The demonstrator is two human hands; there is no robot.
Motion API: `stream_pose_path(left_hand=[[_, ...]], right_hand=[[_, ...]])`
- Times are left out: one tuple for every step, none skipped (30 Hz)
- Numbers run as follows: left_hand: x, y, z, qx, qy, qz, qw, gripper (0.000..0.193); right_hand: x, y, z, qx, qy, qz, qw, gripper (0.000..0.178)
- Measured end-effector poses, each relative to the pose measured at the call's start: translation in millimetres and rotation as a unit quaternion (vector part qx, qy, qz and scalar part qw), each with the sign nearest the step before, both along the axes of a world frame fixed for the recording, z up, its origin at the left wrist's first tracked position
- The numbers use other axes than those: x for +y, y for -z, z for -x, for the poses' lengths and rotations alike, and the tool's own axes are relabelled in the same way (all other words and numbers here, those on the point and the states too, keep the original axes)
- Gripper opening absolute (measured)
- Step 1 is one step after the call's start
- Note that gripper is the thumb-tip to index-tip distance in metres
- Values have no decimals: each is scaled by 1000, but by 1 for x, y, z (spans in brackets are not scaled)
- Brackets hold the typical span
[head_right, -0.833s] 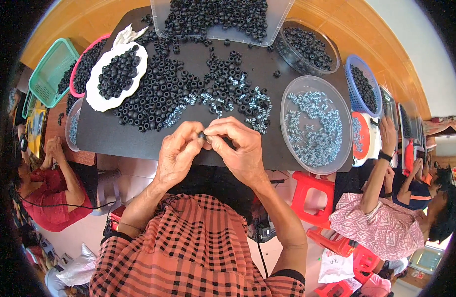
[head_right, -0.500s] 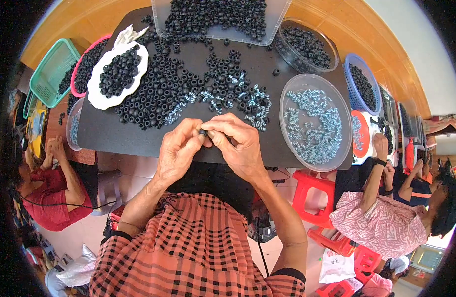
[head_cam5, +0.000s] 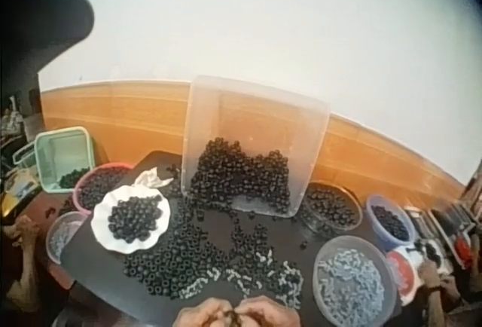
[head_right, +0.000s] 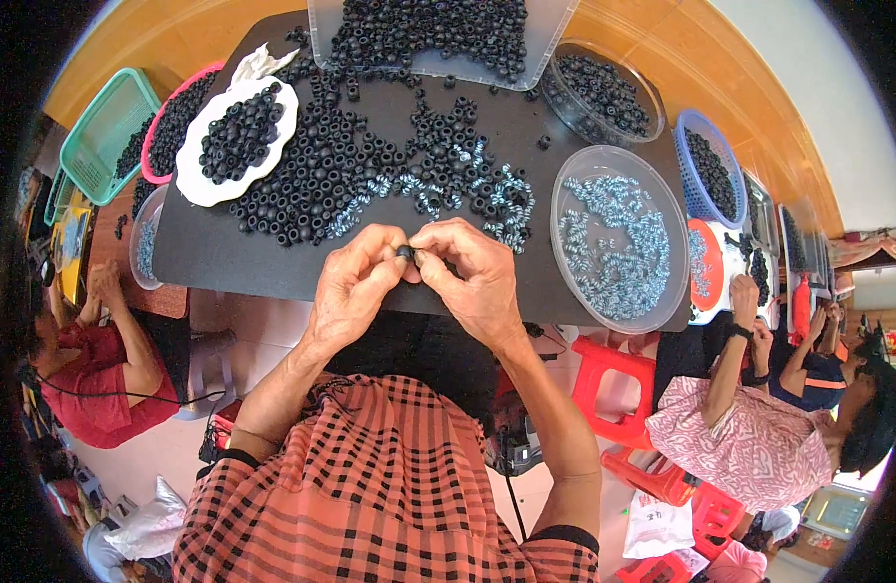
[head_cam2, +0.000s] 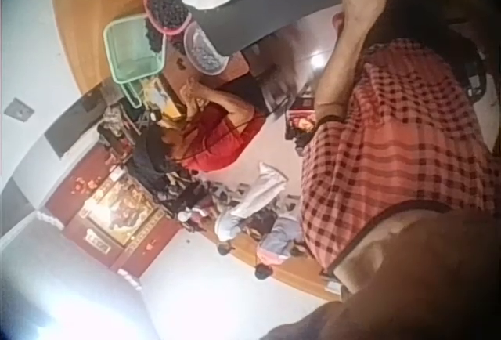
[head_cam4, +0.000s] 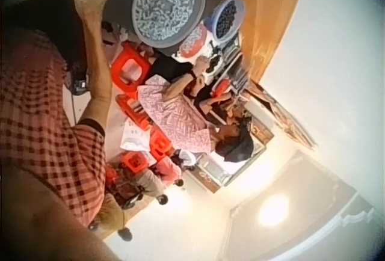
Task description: The person assembles small parts by picking up black rings and inserting metal coils into them by hand.
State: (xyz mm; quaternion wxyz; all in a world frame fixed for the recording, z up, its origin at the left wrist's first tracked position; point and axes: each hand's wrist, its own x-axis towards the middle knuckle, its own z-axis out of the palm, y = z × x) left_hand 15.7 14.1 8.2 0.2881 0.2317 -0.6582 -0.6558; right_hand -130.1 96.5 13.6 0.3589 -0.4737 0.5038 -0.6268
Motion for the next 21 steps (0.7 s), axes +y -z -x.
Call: stream_pose_path(left_hand=[[0,0,0,1,-1,0,1000,9],[0,0,0,4,-2,1,1000,9],[-1,0,0,7,-2,2,1000,9],[-1,0,0,8,-3,3,1000,9],[-1,0,0,9,3,-5,1000,9],[-1,0,-1,10,9,-13,1000,9],[-1,1,0,12,9,-13,1000,9],[-1,3,0,14,3,-2,1000,9],[-1,4,0,16,-2,9,1000,9],[-1,4,0,17,-2,10,1000,9],[-1,3,0,15,1,6,1000,9],[-1,2,0,12,4,1,1000,8],[-1,4,0,14,3,2,1000,8],[-1,8,2,24,-3,8,1000,8],[0,10,3,34,-10,15,999,8],[-1,9,3,35,-10,16,999,8],[-1,8,2,29,-9,16,999,7],[-1,6,2,23,-9,17,1000,7],[0,8,2,24,-9,18,1000,7],[0,11,3,36,-13,20,999,7],[0,13,4,50,-16,23,998,7]], right_hand=[[0,1,0,-9,0,-2,1000,14],[0,1,0,-18,0,-4,1000,14],[0,1,0,-17,0,-4,1000,14],[0,1,-1,-20,4,6,1000,13],[0,1,-1,-23,9,15,1000,13],[0,0,-1,-21,9,15,1000,13],[0,0,-1,-19,6,15,1000,13],[0,-1,-2,-17,4,14,1000,12],[-1,1,-1,-16,3,15,1000,12],[-2,3,-1,-19,5,20,1000,12],[-2,5,-1,-22,7,25,999,11],[-2,4,-2,-20,6,26,999,11],[-2,3,-3,4,16,31,999,11],[-1,2,-3,29,25,36,999,11],[-1,3,-3,30,24,37,999,11],[-1,4,-4,23,28,37,999,11],[-1,5,-4,15,32,37,999,10],[-1,4,-4,16,32,38,999,10],[-1,3,-3,56,40,33,997,10],[-1,2,-3,96,49,29,994,10],[0,1,-4,97,49,31,994,10]])
